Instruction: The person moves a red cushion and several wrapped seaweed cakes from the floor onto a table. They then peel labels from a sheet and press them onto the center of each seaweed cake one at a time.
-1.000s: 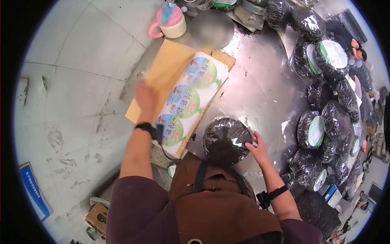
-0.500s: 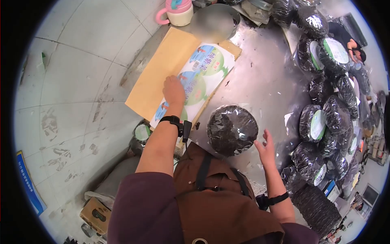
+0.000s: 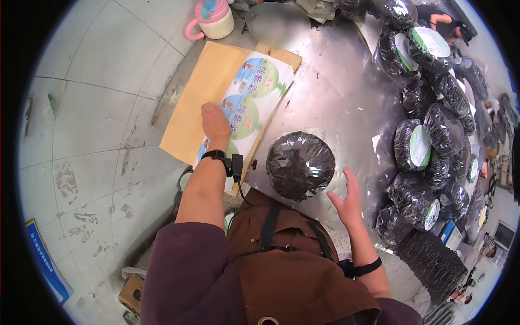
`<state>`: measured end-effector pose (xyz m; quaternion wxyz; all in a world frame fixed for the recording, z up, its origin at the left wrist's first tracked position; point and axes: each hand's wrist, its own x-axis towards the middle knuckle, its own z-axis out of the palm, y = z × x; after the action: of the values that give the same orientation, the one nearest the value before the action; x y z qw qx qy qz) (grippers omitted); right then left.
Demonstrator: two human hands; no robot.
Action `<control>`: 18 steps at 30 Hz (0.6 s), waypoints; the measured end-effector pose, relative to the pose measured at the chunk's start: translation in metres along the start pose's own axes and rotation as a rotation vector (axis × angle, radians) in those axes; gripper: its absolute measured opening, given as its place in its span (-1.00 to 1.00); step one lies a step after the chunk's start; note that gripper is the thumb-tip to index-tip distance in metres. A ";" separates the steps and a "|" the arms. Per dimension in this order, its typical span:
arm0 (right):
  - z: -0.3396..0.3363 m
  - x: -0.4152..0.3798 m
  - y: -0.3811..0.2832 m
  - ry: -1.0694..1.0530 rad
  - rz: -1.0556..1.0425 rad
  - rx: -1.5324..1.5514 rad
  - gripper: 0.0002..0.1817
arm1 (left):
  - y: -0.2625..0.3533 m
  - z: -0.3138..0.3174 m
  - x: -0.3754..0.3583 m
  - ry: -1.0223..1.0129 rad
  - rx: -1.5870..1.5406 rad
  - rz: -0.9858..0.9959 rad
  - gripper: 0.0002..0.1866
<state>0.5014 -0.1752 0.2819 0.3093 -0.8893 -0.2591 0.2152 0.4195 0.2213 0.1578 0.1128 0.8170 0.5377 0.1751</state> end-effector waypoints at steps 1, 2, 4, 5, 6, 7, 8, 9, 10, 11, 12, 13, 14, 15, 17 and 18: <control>0.001 0.002 0.000 -0.003 0.002 0.001 -0.17 | 0.000 0.001 0.001 -0.003 0.003 -0.001 -0.84; 0.003 0.003 0.000 -0.007 -0.009 -0.021 -0.17 | -0.002 0.002 0.002 -0.019 0.077 0.044 -0.85; 0.003 0.002 -0.003 -0.022 -0.021 -0.045 -0.17 | -0.007 0.006 0.002 -0.041 0.155 0.080 -0.85; 0.002 0.003 -0.008 -0.045 -0.021 -0.053 -0.17 | -0.009 0.008 0.004 -0.051 0.145 0.075 -0.85; 0.001 0.005 -0.014 -0.065 -0.024 -0.061 -0.18 | -0.010 0.009 0.006 -0.057 0.131 0.071 -0.85; -0.001 0.007 -0.019 -0.064 -0.034 -0.064 -0.18 | -0.009 0.008 0.008 -0.050 0.128 0.066 -0.85; -0.001 0.008 -0.025 -0.076 -0.063 -0.085 -0.19 | -0.009 0.008 0.010 -0.077 0.092 0.030 -0.86; -0.002 0.008 -0.030 -0.091 -0.088 -0.105 -0.19 | -0.010 0.007 0.009 -0.109 0.058 -0.004 -0.87; -0.002 0.008 -0.035 -0.092 -0.091 -0.106 -0.19 | -0.011 0.007 0.009 -0.108 0.057 -0.007 -0.87; -0.002 0.010 -0.040 -0.104 -0.106 -0.100 -0.20 | -0.011 0.008 0.008 -0.076 0.028 0.017 -0.87; -0.001 0.009 -0.043 -0.117 -0.119 -0.093 -0.21 | -0.012 0.008 0.006 -0.047 0.000 0.042 -0.88; 0.002 0.008 -0.044 -0.118 -0.115 -0.092 -0.21 | -0.012 0.007 0.004 -0.050 0.001 0.043 -0.88; 0.004 0.006 -0.045 -0.116 -0.140 -0.096 -0.22 | -0.010 0.005 0.003 -0.037 -0.019 0.041 -0.88; 0.006 0.005 -0.045 -0.114 -0.167 -0.100 -0.24 | -0.009 0.003 0.002 -0.023 -0.040 0.038 -0.88; 0.007 0.001 -0.046 -0.123 -0.165 -0.099 -0.24 | -0.014 0.004 -0.002 0.002 -0.077 0.109 -0.88; 0.007 0.000 -0.046 -0.131 -0.161 -0.099 -0.25 | -0.015 0.005 -0.005 0.026 -0.114 0.180 -0.87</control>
<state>0.4825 -0.1417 0.3077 0.2636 -0.8640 -0.3596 0.2340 0.4067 0.2227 0.1469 0.1359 0.8519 0.4527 0.2256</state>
